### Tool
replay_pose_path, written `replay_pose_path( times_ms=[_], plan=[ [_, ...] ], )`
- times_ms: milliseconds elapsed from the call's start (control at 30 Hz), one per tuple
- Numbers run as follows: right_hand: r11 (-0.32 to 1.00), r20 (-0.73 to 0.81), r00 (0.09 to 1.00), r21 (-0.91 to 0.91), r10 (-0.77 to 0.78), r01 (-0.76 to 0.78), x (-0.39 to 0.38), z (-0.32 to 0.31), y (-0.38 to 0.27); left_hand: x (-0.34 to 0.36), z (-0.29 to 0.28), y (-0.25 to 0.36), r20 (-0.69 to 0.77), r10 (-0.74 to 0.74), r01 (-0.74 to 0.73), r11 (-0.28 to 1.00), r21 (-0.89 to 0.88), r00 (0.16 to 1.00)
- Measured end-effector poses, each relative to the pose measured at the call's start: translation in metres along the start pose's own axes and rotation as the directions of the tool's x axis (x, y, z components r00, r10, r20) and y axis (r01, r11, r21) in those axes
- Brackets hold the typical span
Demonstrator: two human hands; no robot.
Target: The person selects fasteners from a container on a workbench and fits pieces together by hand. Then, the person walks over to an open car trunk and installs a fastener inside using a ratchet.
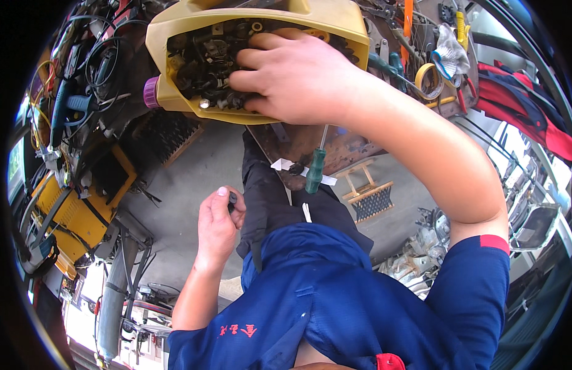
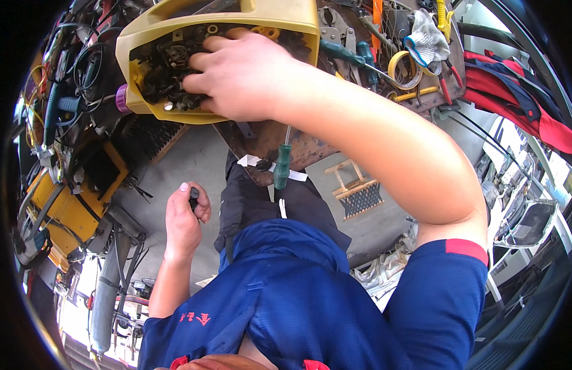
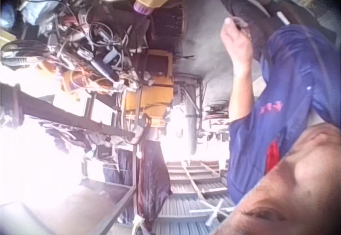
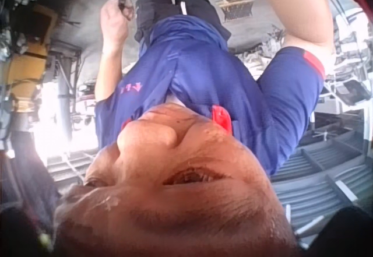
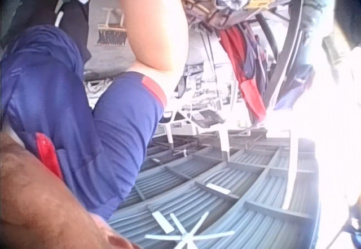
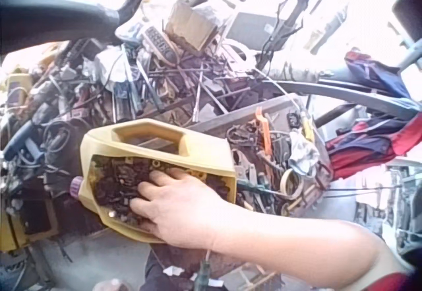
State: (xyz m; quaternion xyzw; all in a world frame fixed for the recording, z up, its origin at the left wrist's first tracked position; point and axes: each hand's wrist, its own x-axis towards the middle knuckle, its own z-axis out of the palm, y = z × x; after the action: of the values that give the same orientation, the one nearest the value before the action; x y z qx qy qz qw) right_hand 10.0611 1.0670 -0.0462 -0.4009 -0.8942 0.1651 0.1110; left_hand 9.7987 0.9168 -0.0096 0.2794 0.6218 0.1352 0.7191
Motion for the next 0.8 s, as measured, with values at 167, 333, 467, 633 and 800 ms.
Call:
replay_pose_path(
  times_ms=[167, 333, 467, 633, 800],
  plan=[
    [0.984, 0.033, 0.990, -0.115, 0.139, -0.134, -0.027, -0.028, -0.006, 0.000, -0.016, 0.002, -0.036, 0.010, -0.013, 0.994, -0.104, 0.999],
    [0.972, -0.023, 0.976, -0.091, 0.217, -0.218, -0.044, -0.031, -0.016, 0.008, -0.028, 0.008, -0.033, -0.035, 0.033, 0.997, -0.073, 0.999],
    [0.953, -0.037, 0.955, -0.065, 0.293, -0.295, -0.053, -0.035, -0.022, 0.019, -0.034, 0.022, -0.054, -0.028, 0.021, 0.992, -0.126, 0.998],
    [0.929, -0.091, 0.927, -0.034, 0.363, -0.367, -0.057, -0.034, -0.029, 0.042, -0.054, 0.041, -0.101, -0.080, 0.047, 0.954, -0.297, 0.992],
    [0.910, -0.104, 0.905, -0.001, 0.412, -0.414, -0.057, -0.037, -0.033, 0.057, -0.065, 0.059, -0.031, -0.088, 0.074, 0.947, -0.313, 0.996]
  ],
)
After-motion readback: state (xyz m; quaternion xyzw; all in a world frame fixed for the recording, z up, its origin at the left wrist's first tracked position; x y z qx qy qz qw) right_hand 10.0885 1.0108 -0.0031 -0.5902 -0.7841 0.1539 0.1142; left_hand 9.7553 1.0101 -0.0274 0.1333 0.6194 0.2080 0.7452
